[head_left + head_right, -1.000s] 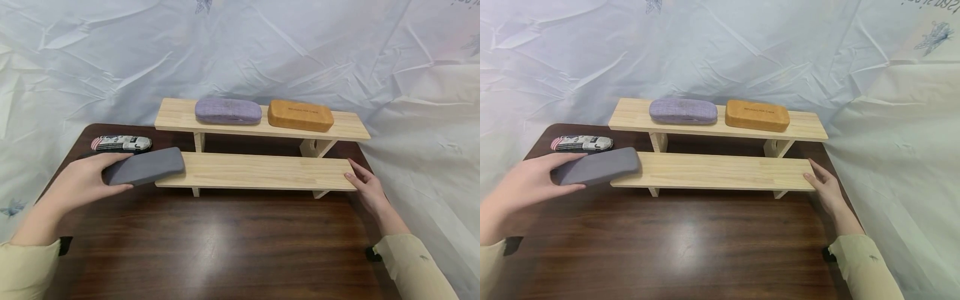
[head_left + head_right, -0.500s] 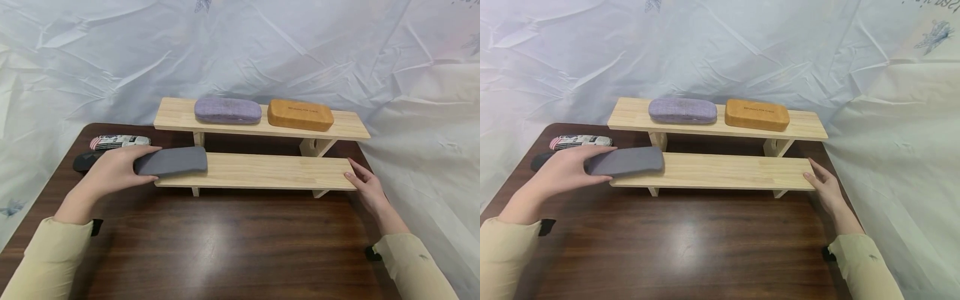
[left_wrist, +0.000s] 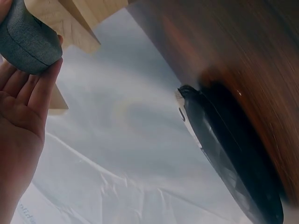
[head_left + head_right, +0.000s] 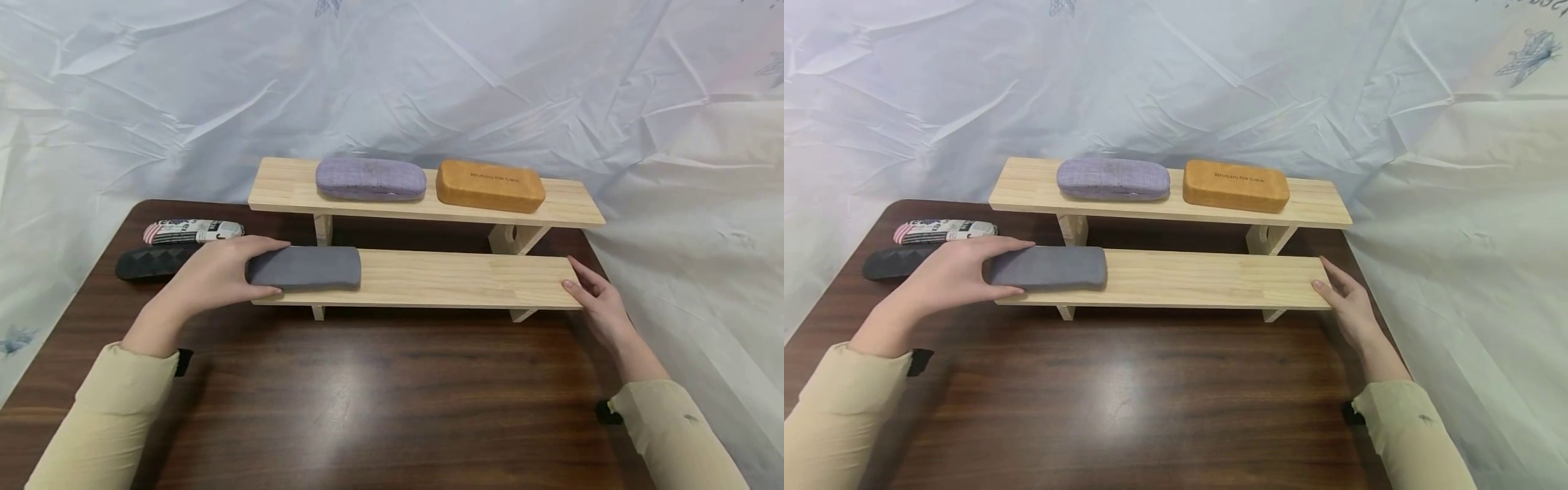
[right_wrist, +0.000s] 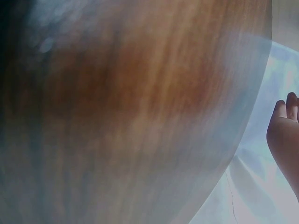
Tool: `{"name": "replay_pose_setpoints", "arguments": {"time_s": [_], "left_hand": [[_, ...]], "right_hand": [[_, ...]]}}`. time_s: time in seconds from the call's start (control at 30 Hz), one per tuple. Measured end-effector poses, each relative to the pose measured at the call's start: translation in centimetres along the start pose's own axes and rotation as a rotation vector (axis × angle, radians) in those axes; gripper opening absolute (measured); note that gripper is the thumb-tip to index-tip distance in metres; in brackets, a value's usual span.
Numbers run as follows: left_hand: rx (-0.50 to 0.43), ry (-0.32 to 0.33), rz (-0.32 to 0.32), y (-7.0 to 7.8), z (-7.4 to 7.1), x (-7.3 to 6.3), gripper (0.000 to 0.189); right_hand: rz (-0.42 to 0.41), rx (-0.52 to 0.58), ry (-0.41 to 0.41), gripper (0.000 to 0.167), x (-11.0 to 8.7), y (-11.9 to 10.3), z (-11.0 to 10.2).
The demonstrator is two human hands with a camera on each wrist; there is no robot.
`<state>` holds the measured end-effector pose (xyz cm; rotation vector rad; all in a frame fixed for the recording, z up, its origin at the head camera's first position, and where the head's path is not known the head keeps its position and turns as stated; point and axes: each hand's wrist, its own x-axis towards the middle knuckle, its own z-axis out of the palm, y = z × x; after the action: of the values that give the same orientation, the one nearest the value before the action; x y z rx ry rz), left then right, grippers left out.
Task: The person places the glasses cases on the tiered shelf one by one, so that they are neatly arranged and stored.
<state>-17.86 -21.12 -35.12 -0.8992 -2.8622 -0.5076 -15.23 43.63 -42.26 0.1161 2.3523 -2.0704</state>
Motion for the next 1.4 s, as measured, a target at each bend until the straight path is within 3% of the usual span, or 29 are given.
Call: {"name": "replay_pose_setpoints", "arguments": {"time_s": [0.27, 0.57, 0.83, 1.17, 1.4], "left_hand": [[-0.049, -0.016, 0.019, 0.0, 0.4, 0.5, 0.071], [-0.117, -0.058, -0.007, -0.1, 0.3, 0.7, 0.068], [-0.13, -0.057, -0.013, -0.3, 0.4, 0.7, 0.072], [-0.202, -0.023, -0.017, -1.1, -0.3, -0.3, 0.077], [-0.239, 0.085, -0.014, -2.7, -1.0, -1.7, 0.078]], "right_hand": [[-0.009, 0.006, 0.0, 0.066, 0.0, 0.0, 0.0], [0.003, -0.018, 0.001, 0.067, 0.0, -0.1, -0.1], [-0.05, 0.018, -0.03, 0.063, -0.2, 0.0, -0.1], [-0.067, 0.033, -0.043, 0.062, -0.3, -0.1, 0.0], [-0.061, 0.03, -0.038, 0.062, -0.3, -0.1, 0.0]]}}
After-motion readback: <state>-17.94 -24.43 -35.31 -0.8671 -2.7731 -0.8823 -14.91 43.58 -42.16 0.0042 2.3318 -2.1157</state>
